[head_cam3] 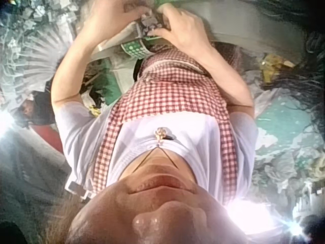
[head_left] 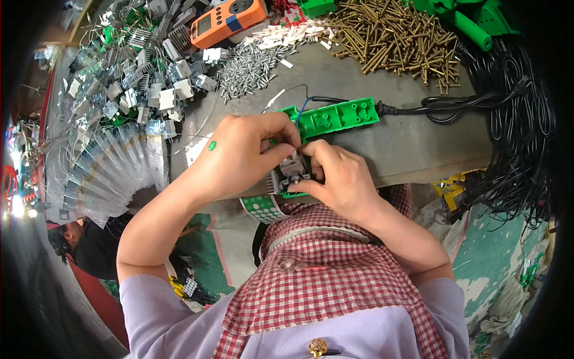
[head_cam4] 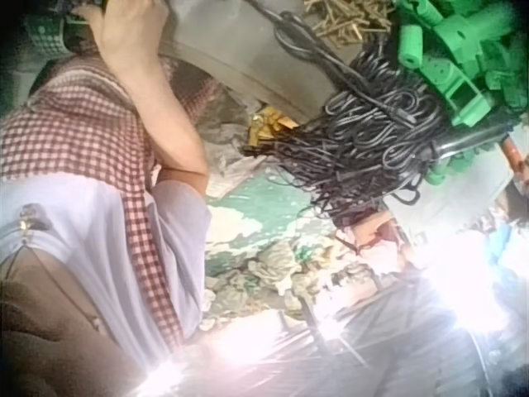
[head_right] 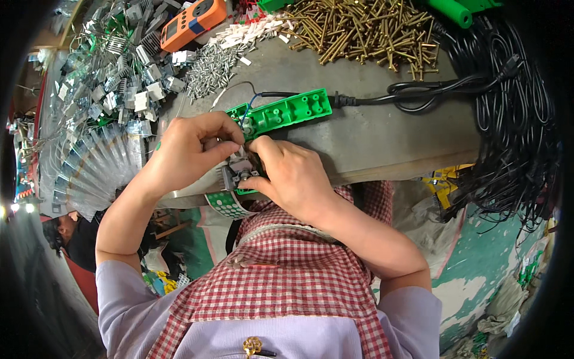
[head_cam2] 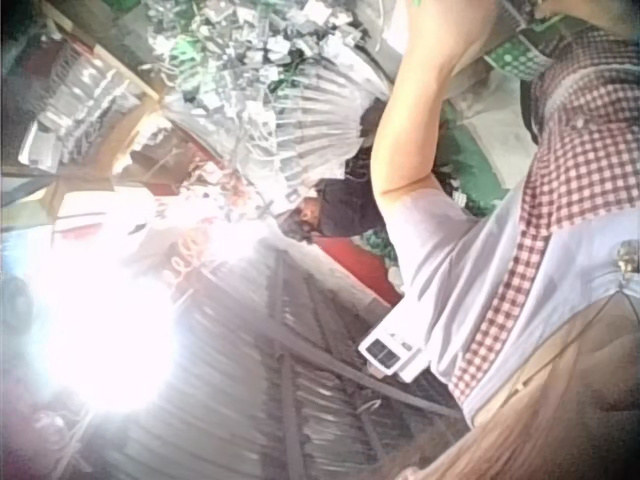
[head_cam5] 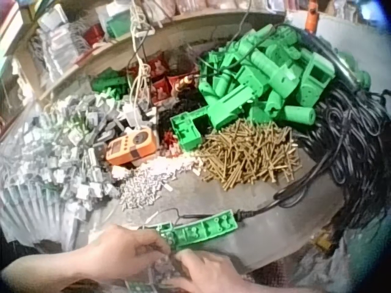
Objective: Assembling a handheld electronic device, involving fitting components into a green plastic housing, wiring, and soldering.
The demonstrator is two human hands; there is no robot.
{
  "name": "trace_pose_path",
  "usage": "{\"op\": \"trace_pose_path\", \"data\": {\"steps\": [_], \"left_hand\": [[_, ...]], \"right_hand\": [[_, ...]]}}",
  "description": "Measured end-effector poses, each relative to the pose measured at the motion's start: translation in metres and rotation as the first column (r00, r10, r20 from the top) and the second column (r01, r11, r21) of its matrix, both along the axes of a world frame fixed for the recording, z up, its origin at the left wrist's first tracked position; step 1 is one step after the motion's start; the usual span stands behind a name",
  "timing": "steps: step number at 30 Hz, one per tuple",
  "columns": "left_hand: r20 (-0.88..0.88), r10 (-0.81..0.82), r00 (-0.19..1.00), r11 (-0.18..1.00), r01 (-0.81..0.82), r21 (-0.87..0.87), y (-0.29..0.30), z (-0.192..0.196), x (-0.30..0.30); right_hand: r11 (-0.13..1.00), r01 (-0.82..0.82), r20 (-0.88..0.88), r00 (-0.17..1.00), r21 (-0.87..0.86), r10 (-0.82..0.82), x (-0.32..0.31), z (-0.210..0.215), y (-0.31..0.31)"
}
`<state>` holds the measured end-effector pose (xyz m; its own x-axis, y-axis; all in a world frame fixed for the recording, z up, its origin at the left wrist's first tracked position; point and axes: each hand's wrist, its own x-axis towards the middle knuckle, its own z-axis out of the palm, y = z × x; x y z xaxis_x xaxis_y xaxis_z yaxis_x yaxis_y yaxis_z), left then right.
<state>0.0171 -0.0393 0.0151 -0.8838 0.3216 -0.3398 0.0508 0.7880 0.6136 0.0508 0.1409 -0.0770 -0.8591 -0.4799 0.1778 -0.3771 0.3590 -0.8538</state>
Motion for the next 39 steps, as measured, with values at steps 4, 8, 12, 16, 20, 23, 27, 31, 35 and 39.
{"op": "trace_pose_path", "data": {"steps": [4,8,12,16,20,23,27,31,35,39], "left_hand": [[-0.005,0.016,1.0,1.0,-0.016,0.025,0.003,-0.001,0.008],[-0.246,-0.029,0.969,0.998,0.016,-0.056,0.004,-0.021,0.029],[-0.629,0.009,0.777,1.0,-0.005,0.009,0.003,-0.043,0.049],[-0.77,-0.077,0.633,0.997,0.038,-0.068,0.025,-0.042,0.052],[-0.836,-0.176,0.52,0.983,0.137,-0.121,0.039,-0.038,0.044],[-0.774,-0.296,0.56,0.953,0.121,-0.277,0.044,-0.036,0.04],[-0.602,-0.274,0.75,0.951,0.117,-0.286,0.039,-0.043,0.039],[-0.629,-0.341,0.698,0.926,0.137,-0.351,0.034,-0.047,0.041],[-0.607,-0.384,0.696,0.915,0.198,-0.351,0.031,-0.049,0.041],[-0.634,-0.373,0.678,0.919,0.178,-0.351,0.029,-0.053,0.043]], "right_hand": [[0.999,0.051,-0.001,0.999,-0.013,-0.051,0.005,0.0,-0.004],[0.989,-0.018,0.078,0.997,-0.145,0.029,-0.005,0.008,0.015],[0.898,0.377,-0.526,0.824,0.228,-0.213,-0.041,0.031,0.074],[0.85,0.348,-0.691,0.723,0.397,0.026,-0.064,0.016,0.081],[0.96,0.18,-0.41,0.909,0.214,-0.079,-0.066,0.021,0.09],[0.926,0.029,-0.348,0.931,0.375,0.112,-0.062,0.027,0.089],[0.939,0.115,-0.355,0.935,0.323,0.007,-0.065,0.028,0.096],[0.894,0.069,-0.425,0.894,0.442,0.141,-0.069,0.028,0.096],[0.884,0.023,-0.339,0.928,0.466,0.154,-0.07,0.029,0.099],[0.967,-0.005,-0.358,0.929,0.255,0.099,-0.085,0.05,0.074]]}}
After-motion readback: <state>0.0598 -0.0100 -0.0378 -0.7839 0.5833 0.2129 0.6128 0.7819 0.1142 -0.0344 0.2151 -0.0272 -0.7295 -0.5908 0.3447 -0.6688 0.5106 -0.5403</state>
